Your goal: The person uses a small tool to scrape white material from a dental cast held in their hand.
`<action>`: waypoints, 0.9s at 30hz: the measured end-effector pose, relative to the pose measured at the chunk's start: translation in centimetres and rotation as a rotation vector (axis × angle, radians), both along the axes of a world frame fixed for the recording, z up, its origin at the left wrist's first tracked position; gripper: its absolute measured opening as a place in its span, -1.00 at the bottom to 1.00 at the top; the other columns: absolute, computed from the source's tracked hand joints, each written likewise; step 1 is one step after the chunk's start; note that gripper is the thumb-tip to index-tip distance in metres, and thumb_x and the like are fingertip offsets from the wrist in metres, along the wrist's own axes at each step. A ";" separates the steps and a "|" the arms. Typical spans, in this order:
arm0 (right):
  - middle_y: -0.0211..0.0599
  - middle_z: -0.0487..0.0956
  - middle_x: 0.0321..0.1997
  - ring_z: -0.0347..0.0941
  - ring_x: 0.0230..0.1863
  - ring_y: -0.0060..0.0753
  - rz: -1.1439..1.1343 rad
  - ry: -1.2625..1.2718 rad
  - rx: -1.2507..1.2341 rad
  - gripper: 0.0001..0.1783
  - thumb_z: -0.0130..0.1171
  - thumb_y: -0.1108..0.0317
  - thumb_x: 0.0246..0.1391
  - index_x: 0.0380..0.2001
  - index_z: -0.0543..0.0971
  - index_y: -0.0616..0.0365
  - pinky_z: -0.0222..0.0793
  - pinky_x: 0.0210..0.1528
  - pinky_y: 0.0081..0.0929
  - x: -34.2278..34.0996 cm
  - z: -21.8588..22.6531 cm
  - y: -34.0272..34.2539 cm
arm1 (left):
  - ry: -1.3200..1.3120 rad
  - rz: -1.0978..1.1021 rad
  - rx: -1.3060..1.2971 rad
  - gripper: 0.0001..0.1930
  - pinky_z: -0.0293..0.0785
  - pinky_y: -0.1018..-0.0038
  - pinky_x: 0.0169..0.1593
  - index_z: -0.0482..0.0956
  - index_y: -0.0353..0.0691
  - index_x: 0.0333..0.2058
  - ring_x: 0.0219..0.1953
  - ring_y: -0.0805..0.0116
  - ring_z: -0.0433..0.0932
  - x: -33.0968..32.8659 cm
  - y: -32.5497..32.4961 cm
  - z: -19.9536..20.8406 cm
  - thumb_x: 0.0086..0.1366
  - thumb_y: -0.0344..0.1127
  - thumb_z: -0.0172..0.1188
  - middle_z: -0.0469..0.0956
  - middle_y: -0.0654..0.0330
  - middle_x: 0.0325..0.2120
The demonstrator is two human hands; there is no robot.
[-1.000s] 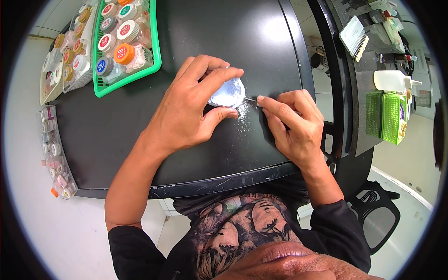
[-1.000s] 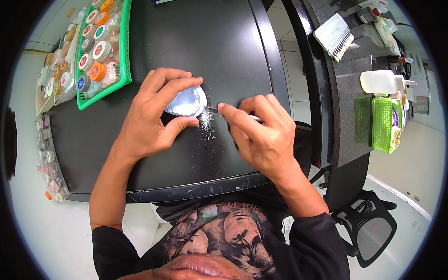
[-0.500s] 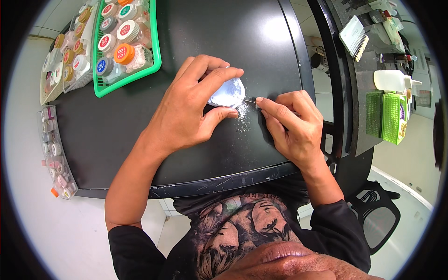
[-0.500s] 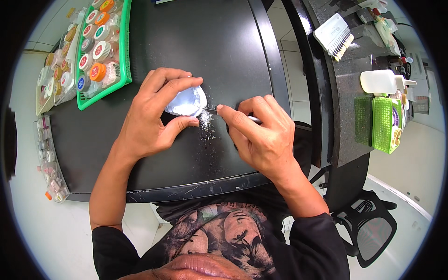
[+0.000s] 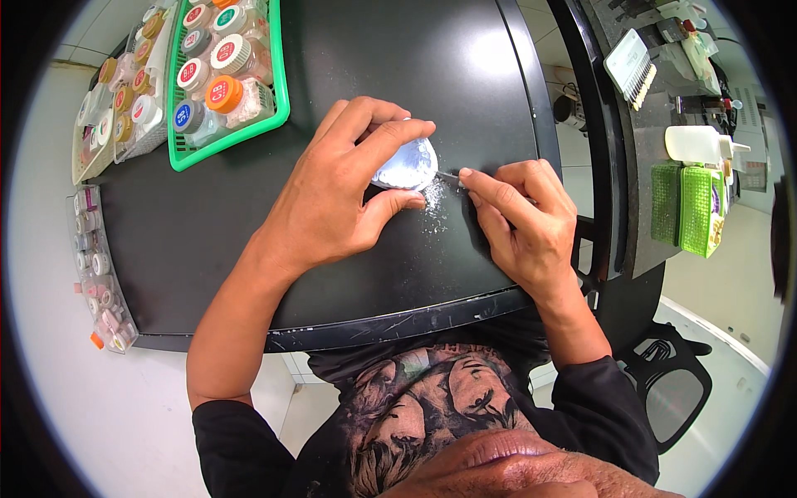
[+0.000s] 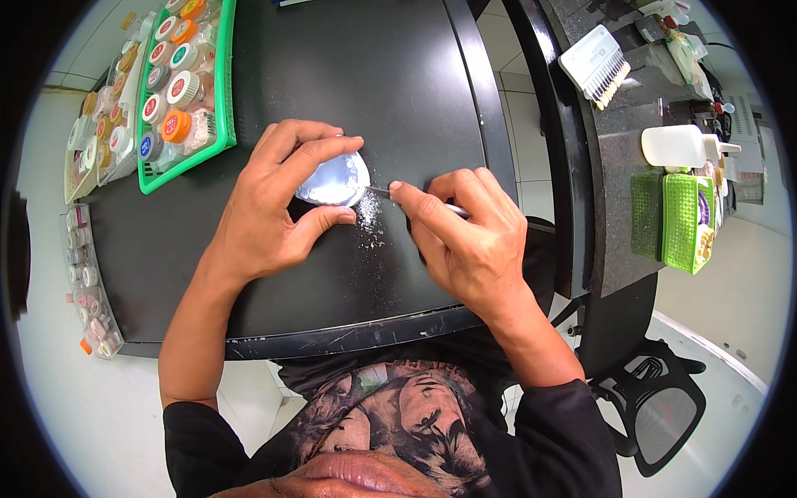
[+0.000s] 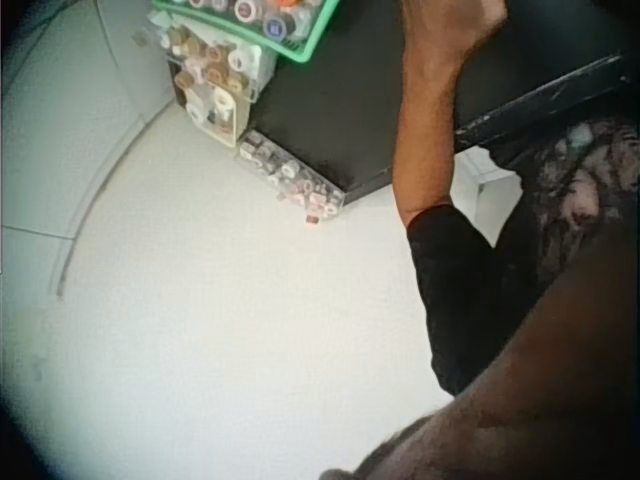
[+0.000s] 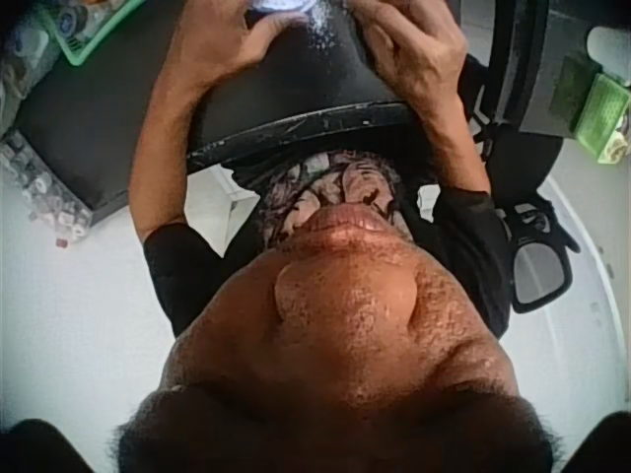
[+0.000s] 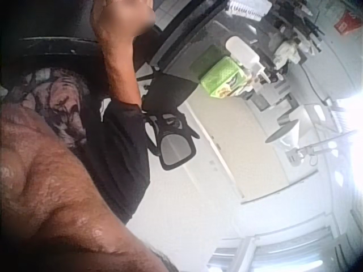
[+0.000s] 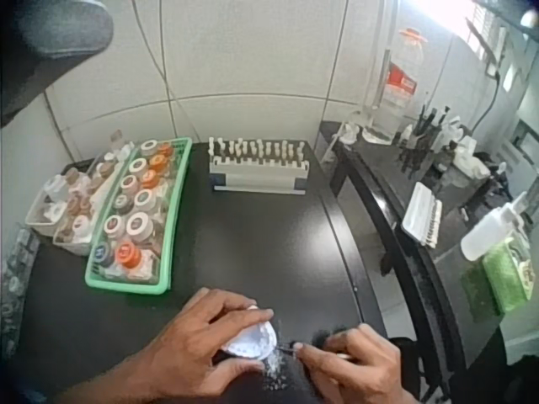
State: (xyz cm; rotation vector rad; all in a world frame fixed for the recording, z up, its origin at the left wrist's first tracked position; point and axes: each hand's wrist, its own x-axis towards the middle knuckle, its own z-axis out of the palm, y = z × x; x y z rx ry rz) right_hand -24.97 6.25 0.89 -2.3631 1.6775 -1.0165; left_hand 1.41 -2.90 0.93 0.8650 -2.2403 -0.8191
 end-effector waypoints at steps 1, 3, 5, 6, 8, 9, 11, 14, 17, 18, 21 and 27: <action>-0.45 0.61 -0.28 0.54 -0.30 -0.33 0.012 0.009 0.007 -0.49 0.57 0.61 -0.01 0.03 0.92 -0.10 0.48 -0.32 -0.30 0.0 0.1 0.0 | -0.002 -0.001 -0.002 -0.27 0.61 0.12 0.32 0.78 -0.18 0.33 0.22 -0.07 0.65 0.0 0.0 0.0 0.12 -0.37 0.75 0.67 0.00 0.22; -0.45 0.61 -0.28 0.54 -0.30 -0.33 0.009 0.003 0.004 -0.49 0.57 0.61 -0.01 0.03 0.92 -0.10 0.48 -0.32 -0.30 0.0 0.0 0.0 | 0.001 -0.001 -0.002 -0.27 0.61 0.12 0.32 0.78 -0.19 0.33 0.22 -0.07 0.65 0.0 0.0 -0.1 0.12 -0.37 0.75 0.67 0.00 0.22; -0.44 0.61 -0.27 0.54 -0.30 -0.33 0.006 -0.003 0.001 -0.49 0.57 0.60 -0.01 0.04 0.92 -0.11 0.48 -0.32 -0.29 0.0 -0.1 0.0 | 0.004 -0.002 -0.001 -0.26 0.61 0.12 0.32 0.78 -0.19 0.33 0.22 -0.07 0.65 0.0 0.0 -0.1 0.12 -0.37 0.75 0.67 0.00 0.22; -0.44 0.61 -0.27 0.54 -0.30 -0.33 -0.002 0.001 -0.003 -0.49 0.57 0.60 -0.01 0.04 0.92 -0.10 0.48 -0.32 -0.29 0.0 -0.2 0.0 | 0.007 -0.001 -0.004 -0.27 0.61 0.12 0.32 0.78 -0.19 0.33 0.23 -0.07 0.65 0.0 0.0 -0.1 0.12 -0.37 0.75 0.67 0.00 0.22; -0.44 0.61 -0.27 0.54 -0.30 -0.33 -0.008 0.005 -0.006 -0.49 0.57 0.60 -0.01 0.04 0.92 -0.10 0.48 -0.32 -0.29 0.0 -0.2 0.0 | 0.008 0.002 -0.005 -0.27 0.61 0.12 0.32 0.78 -0.19 0.33 0.23 -0.07 0.65 0.0 0.0 -0.1 0.12 -0.37 0.75 0.67 0.00 0.22; -0.43 0.61 -0.27 0.54 -0.31 -0.32 0.011 0.008 0.006 -0.49 0.57 0.60 -0.01 0.04 0.92 -0.10 0.48 -0.32 -0.29 0.0 0.1 0.0 | 0.008 0.000 -0.011 -0.27 0.61 0.12 0.32 0.78 -0.19 0.32 0.23 -0.07 0.65 0.0 0.0 -0.1 0.12 -0.36 0.75 0.67 0.00 0.22; -0.43 0.61 -0.28 0.54 -0.31 -0.32 0.031 0.011 0.017 -0.49 0.57 0.60 -0.01 0.04 0.92 -0.09 0.47 -0.32 -0.29 0.0 0.1 0.0 | 0.008 -0.001 -0.017 -0.27 0.61 0.12 0.32 0.78 -0.19 0.32 0.23 -0.07 0.65 0.0 -0.1 -0.2 0.12 -0.36 0.75 0.67 0.00 0.22; -0.43 0.60 -0.28 0.53 -0.31 -0.32 0.009 -0.005 -0.003 -0.49 0.56 0.61 0.00 0.03 0.92 -0.09 0.46 -0.32 -0.30 0.0 -0.1 0.0 | 0.013 0.001 -0.016 -0.27 0.61 0.12 0.31 0.78 -0.19 0.32 0.22 -0.07 0.65 0.0 0.0 -0.2 0.12 -0.36 0.75 0.67 0.00 0.22; -0.43 0.60 -0.28 0.53 -0.31 -0.32 0.019 -0.008 0.001 -0.49 0.56 0.61 0.00 0.03 0.92 -0.08 0.46 -0.32 -0.30 0.0 0.0 0.0 | 0.009 0.005 -0.022 -0.27 0.62 0.11 0.31 0.79 -0.18 0.32 0.21 -0.08 0.66 0.0 -0.1 -0.2 0.12 -0.35 0.76 0.68 0.00 0.21; -0.43 0.60 -0.28 0.53 -0.31 -0.32 0.030 0.000 0.014 -0.50 0.56 0.61 0.00 0.03 0.92 -0.09 0.46 -0.32 -0.30 0.0 0.1 0.0 | 0.008 0.010 -0.026 -0.27 0.62 0.11 0.31 0.79 -0.18 0.31 0.21 -0.08 0.66 0.0 0.0 -0.3 0.12 -0.35 0.76 0.68 0.00 0.21; -0.43 0.60 -0.28 0.52 -0.32 -0.32 0.023 -0.003 0.009 -0.50 0.56 0.61 0.00 0.03 0.92 -0.09 0.46 -0.32 -0.30 0.0 -0.1 0.0 | 0.009 0.014 -0.027 -0.27 0.62 0.11 0.31 0.79 -0.18 0.31 0.21 -0.08 0.66 0.0 0.0 -0.2 0.12 -0.34 0.76 0.68 0.00 0.21; -0.44 0.61 -0.28 0.52 -0.33 -0.33 0.032 0.000 0.012 -0.51 0.57 0.60 0.01 0.02 0.92 -0.11 0.45 -0.33 -0.31 0.0 0.1 0.0 | 0.005 0.020 -0.026 -0.27 0.63 0.11 0.30 0.79 -0.16 0.31 0.21 -0.08 0.66 0.0 0.0 -0.2 0.10 -0.34 0.77 0.68 0.00 0.20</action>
